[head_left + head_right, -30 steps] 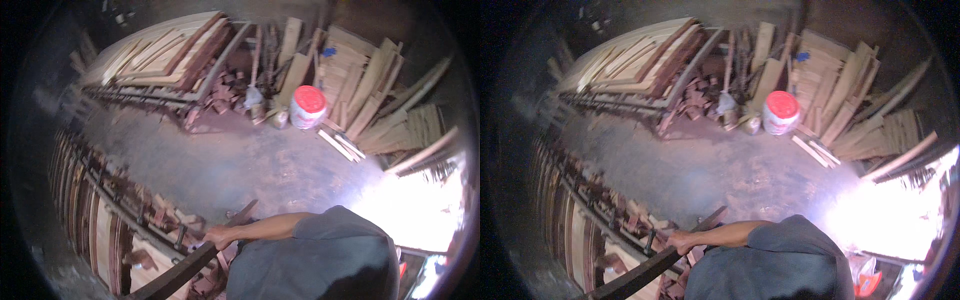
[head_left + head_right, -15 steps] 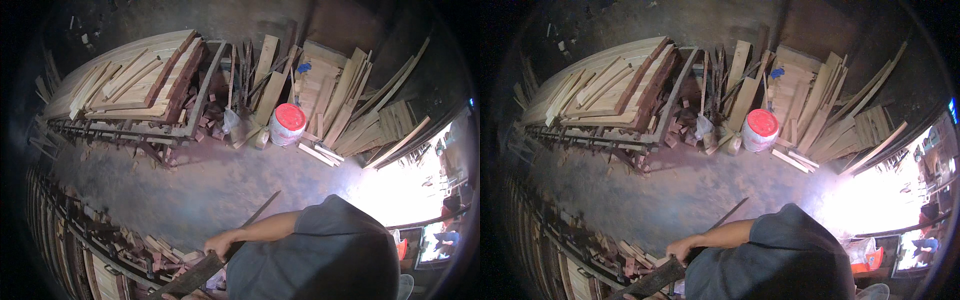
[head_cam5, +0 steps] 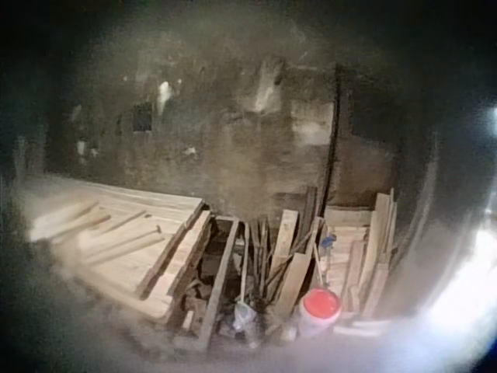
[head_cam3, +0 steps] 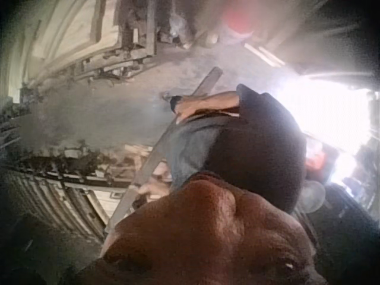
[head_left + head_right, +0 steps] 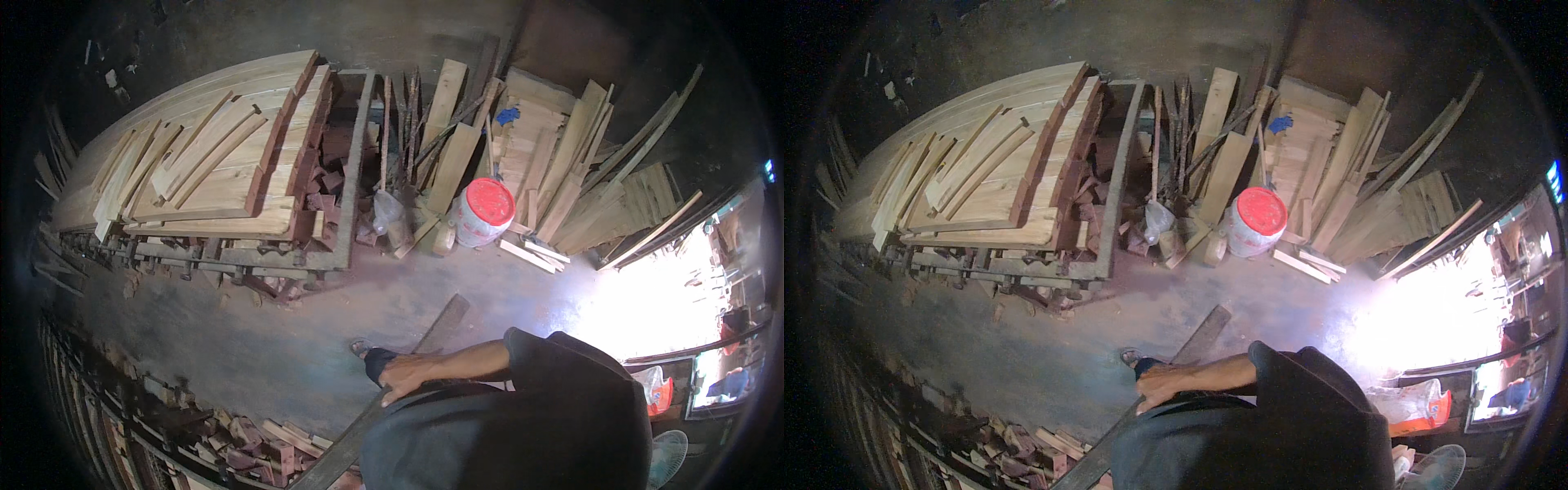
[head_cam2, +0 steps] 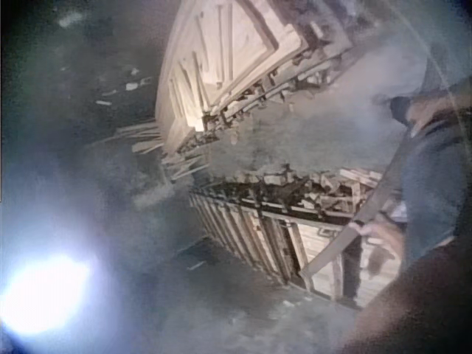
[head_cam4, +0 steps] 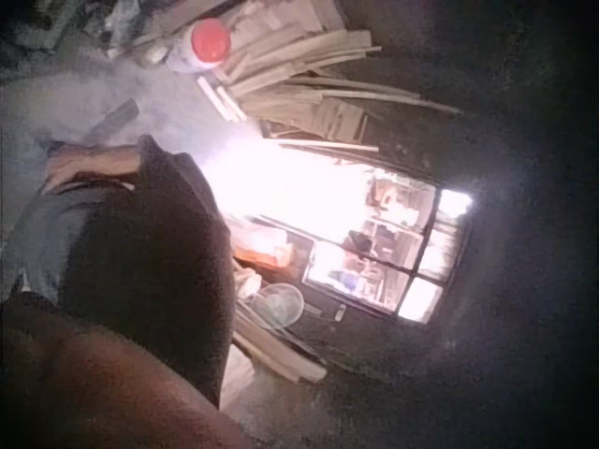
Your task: The person assembles a wooden frame by placing planks into a metal jig, securing them with clamps, and inserting smaller wooden blocks to maintain spacing. The person repeatedly adjusts the clamps and positions the wood pieces to form a stable structure.
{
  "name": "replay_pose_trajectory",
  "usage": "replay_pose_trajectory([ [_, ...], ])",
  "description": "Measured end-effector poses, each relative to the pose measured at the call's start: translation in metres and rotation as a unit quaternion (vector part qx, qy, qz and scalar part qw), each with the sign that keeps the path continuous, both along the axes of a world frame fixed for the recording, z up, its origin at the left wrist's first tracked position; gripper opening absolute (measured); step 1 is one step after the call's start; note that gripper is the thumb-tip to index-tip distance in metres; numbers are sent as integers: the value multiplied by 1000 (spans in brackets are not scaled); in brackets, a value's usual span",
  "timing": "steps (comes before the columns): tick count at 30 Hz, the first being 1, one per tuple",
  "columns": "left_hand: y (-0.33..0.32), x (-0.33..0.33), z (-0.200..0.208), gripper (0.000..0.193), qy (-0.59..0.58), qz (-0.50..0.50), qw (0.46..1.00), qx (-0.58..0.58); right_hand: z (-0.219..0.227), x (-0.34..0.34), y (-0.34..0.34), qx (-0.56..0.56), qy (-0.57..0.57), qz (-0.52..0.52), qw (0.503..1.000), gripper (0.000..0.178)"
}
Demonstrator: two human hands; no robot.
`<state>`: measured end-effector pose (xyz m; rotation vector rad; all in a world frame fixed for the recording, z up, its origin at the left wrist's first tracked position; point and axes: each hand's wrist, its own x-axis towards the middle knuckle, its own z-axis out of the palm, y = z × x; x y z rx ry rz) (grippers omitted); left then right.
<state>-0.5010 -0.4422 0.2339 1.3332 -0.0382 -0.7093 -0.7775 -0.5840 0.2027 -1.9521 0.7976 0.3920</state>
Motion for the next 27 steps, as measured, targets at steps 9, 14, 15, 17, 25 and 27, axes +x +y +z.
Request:
replay_pose_trajectory([
  [9,-63,95,23,42,36,100,994,4,132,158,-109,-41,-44,122,991,59],
  [14,-4,166,43,37,113,242,961,-72,112,221,-116,-124,-194,222,947,55],
  [15,-2,177,44,36,161,255,947,-111,126,207,-133,-185,-202,242,931,49],
  [17,9,196,60,35,219,327,895,-210,149,221,-151,-201,-112,275,934,55],
  [25,41,296,6,51,162,382,859,-300,139,273,-200,-284,-41,271,919,77],
  [27,42,315,7,54,146,414,855,-277,133,294,-215,-261,-61,300,916,78],
])
